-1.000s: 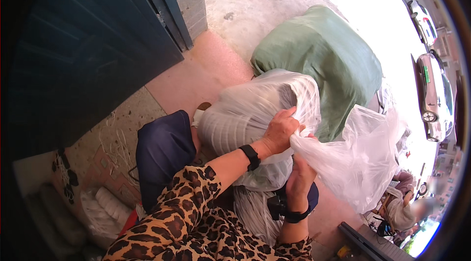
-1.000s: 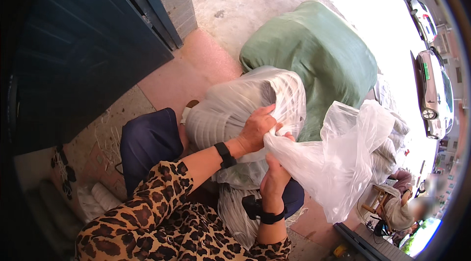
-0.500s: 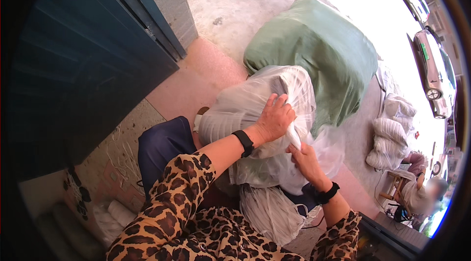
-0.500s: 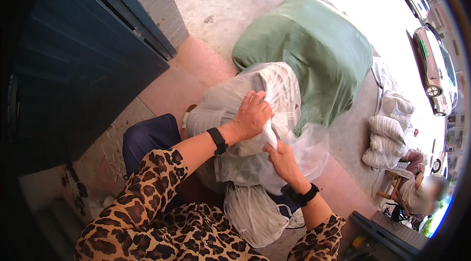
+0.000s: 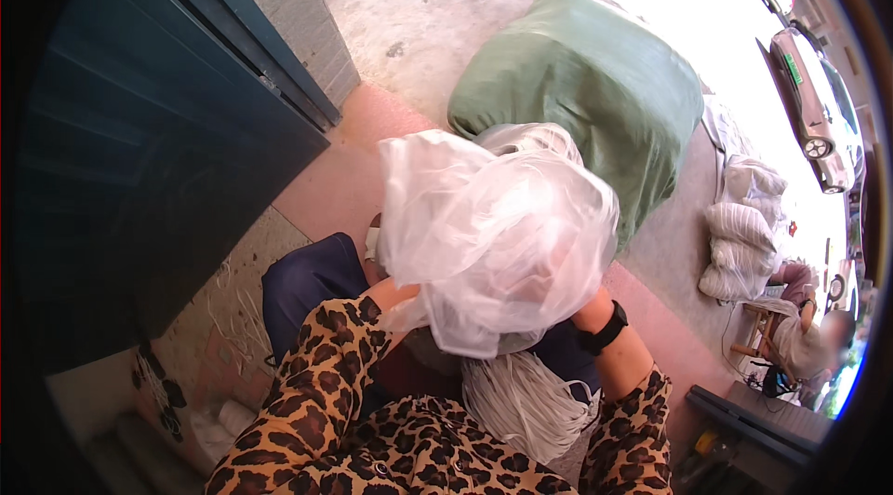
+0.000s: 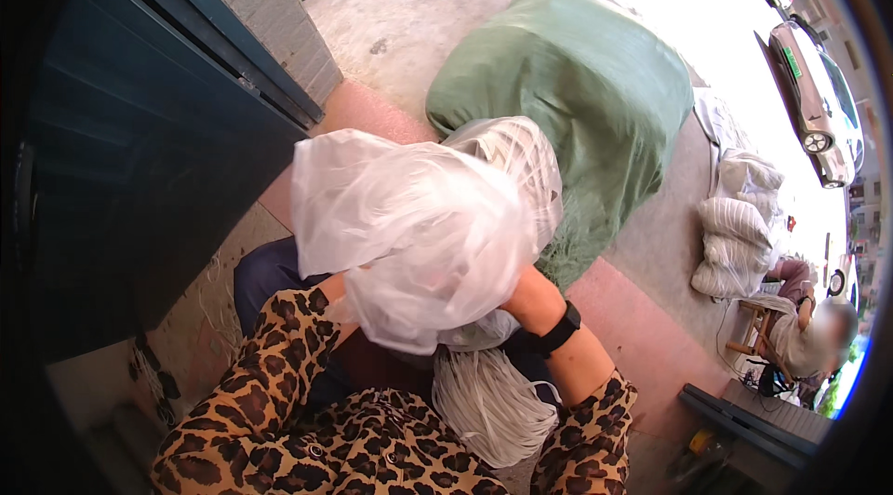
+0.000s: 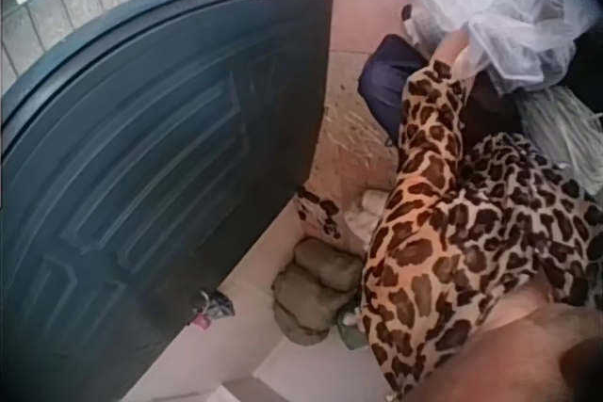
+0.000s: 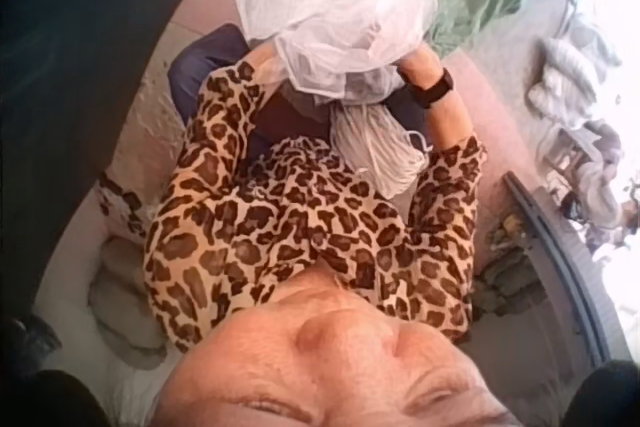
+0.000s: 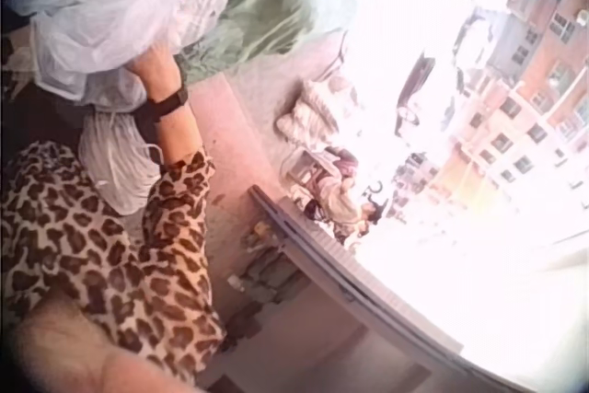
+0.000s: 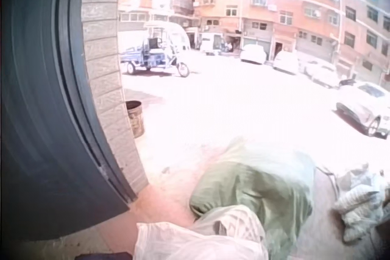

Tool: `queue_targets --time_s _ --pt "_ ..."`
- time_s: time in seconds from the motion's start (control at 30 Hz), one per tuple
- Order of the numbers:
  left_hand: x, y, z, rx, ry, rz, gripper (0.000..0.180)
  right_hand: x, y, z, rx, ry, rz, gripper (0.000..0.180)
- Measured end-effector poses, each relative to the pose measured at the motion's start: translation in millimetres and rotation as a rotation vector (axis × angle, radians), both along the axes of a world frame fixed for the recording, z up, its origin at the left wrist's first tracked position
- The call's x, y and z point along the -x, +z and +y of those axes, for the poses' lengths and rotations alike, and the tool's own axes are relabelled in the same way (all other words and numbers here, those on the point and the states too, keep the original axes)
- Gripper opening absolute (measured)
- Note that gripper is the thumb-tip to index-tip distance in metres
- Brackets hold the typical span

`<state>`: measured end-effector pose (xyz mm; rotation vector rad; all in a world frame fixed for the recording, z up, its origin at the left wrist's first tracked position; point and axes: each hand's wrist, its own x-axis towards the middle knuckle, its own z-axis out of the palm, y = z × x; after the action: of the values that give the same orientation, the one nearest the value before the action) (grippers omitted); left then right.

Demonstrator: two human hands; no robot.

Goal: The recorder finishes lacing a pair of white shoes and then places multiple pairs into a plastic bag and then into a large woven sack.

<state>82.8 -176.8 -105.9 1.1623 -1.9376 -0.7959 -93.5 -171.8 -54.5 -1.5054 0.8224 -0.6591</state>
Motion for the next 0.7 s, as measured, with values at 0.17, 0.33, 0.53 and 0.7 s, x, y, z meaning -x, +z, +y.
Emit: queue_targets --time_s 0.17,0.33,0.53,0.7 --pt "30.1 20.0 -0.7 -0.053 0.081 0.163 0.022 24.3 1.7 -20.4 0.491 0.083 0.322 0.03" --pt "32.6 23.5 -5.0 -0.099 0.13 0.297 0.02 48.5 7.6 -33.7 0.88 0.14 0.59 0.028" --pt "47.9 -33.4 -27.1 0.101 0.225 -0.137 0.011 33.5 15.1 8.0 -0.025 0.059 0.509 0.02" --pt "42.0 -43.3 -19.4 0.093 0.187 -0.068 0.014 30.2 29.7 -21.1 -0.145 -0.047 0.455 0.021"
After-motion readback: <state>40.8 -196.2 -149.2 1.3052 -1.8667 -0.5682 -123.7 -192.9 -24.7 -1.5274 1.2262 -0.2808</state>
